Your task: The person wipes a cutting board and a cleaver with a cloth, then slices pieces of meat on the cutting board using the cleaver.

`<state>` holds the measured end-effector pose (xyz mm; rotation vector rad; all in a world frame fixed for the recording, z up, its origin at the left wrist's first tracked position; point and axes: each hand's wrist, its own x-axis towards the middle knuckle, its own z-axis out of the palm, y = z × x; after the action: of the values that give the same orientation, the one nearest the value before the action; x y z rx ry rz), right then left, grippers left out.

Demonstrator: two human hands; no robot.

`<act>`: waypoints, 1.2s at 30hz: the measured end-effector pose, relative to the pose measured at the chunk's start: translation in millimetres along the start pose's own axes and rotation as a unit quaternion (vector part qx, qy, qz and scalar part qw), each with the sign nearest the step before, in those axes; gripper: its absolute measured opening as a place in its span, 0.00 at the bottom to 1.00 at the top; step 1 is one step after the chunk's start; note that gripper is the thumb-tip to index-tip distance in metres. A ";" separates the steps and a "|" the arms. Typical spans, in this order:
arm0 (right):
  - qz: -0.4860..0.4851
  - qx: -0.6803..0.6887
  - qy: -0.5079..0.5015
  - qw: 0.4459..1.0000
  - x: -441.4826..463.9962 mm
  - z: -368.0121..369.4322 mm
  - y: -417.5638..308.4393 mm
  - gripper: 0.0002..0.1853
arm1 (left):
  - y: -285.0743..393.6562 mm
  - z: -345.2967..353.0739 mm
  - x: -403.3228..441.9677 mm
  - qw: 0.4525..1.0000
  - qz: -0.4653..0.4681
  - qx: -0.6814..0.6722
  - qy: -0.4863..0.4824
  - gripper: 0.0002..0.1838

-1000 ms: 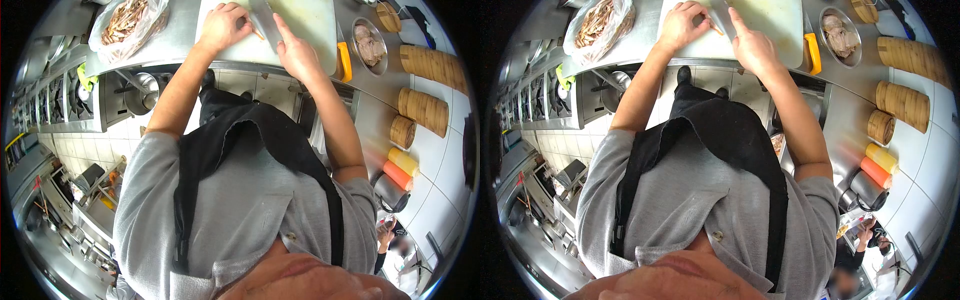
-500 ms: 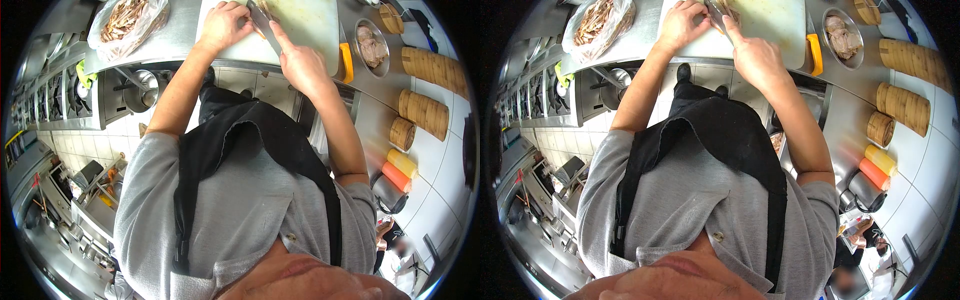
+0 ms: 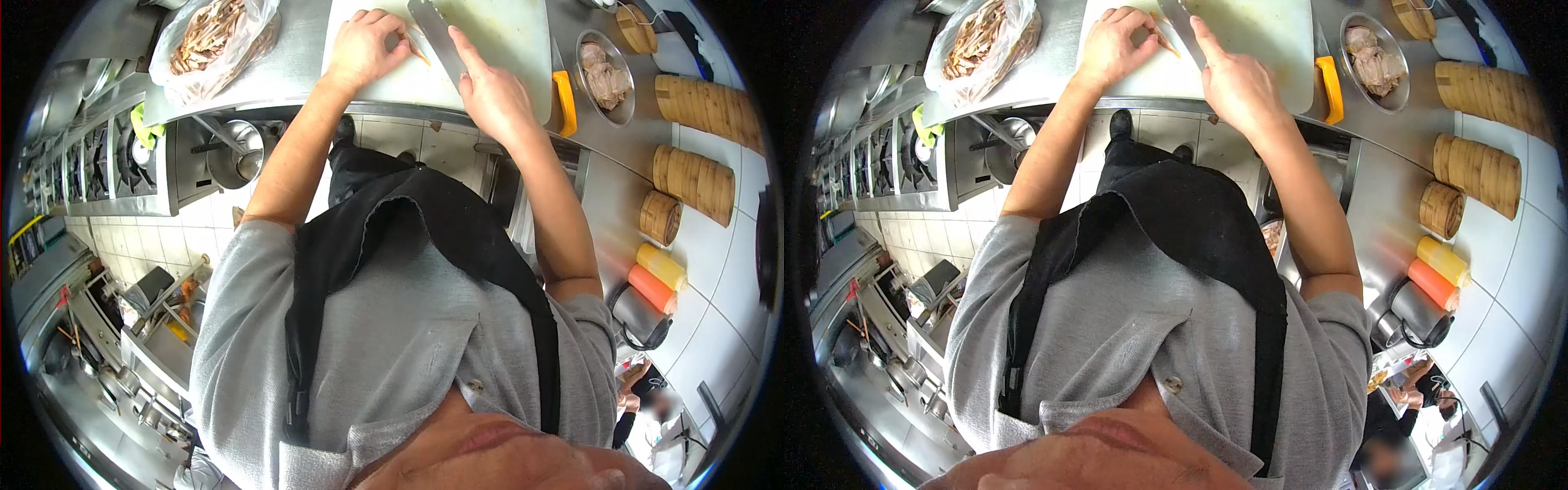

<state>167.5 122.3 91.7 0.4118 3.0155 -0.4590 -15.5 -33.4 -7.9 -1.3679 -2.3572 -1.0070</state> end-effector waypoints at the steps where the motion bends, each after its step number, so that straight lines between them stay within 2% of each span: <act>1: -0.001 0.000 0.000 1.000 -2.8 -3.3 -2.6 0.41 | 0.0 -0.9 0.7 1.000 0.003 0.000 0.000 0.11; 6: -0.027 -0.018 -0.001 0.999 -11.0 -1.5 -12.3 0.40 | -0.4 0.3 0.5 1.000 0.005 0.000 0.000 0.11; 9: -0.006 -0.035 -0.049 0.998 -9.4 -7.4 -17.6 0.40 | -0.6 0.5 0.5 1.000 -0.005 0.003 -0.003 0.11; 16: 0.003 -0.041 -0.067 0.997 3.8 1.3 -20.3 0.39 | -1.3 0.0 1.4 1.000 0.000 -0.002 -0.004 0.10; 19: -0.029 -0.008 -0.023 0.999 20.0 13.9 -8.1 0.38 | -0.2 -0.8 5.4 1.000 0.015 0.001 -0.008 0.10; 22: 0.008 0.091 -0.020 0.996 18.1 10.2 7.6 0.38 | 5.2 -6.0 3.9 0.999 0.019 0.009 -0.026 0.10; 25: 0.026 0.100 0.001 0.995 9.8 13.7 17.1 0.38 | 5.1 -11.0 2.3 0.999 0.016 0.017 -0.043 0.10; 32: 0.023 0.049 -0.009 0.999 0.2 1.5 8.2 0.39 | 6.7 -15.6 -0.1 0.998 0.032 0.010 -0.051 0.11; 34: 0.038 0.006 -0.040 0.998 2.8 1.5 1.4 0.39 | 6.4 -15.5 0.8 0.998 0.032 0.014 -0.049 0.11; 36: 0.026 0.012 -0.014 1.000 21.4 18.6 4.9 0.39 | 10.2 -14.2 -4.7 0.998 0.032 0.014 -0.055 0.10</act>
<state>148.6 126.6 70.4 0.4787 2.9678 -0.4946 -6.4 -42.6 4.7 -1.5131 -2.3785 -0.8994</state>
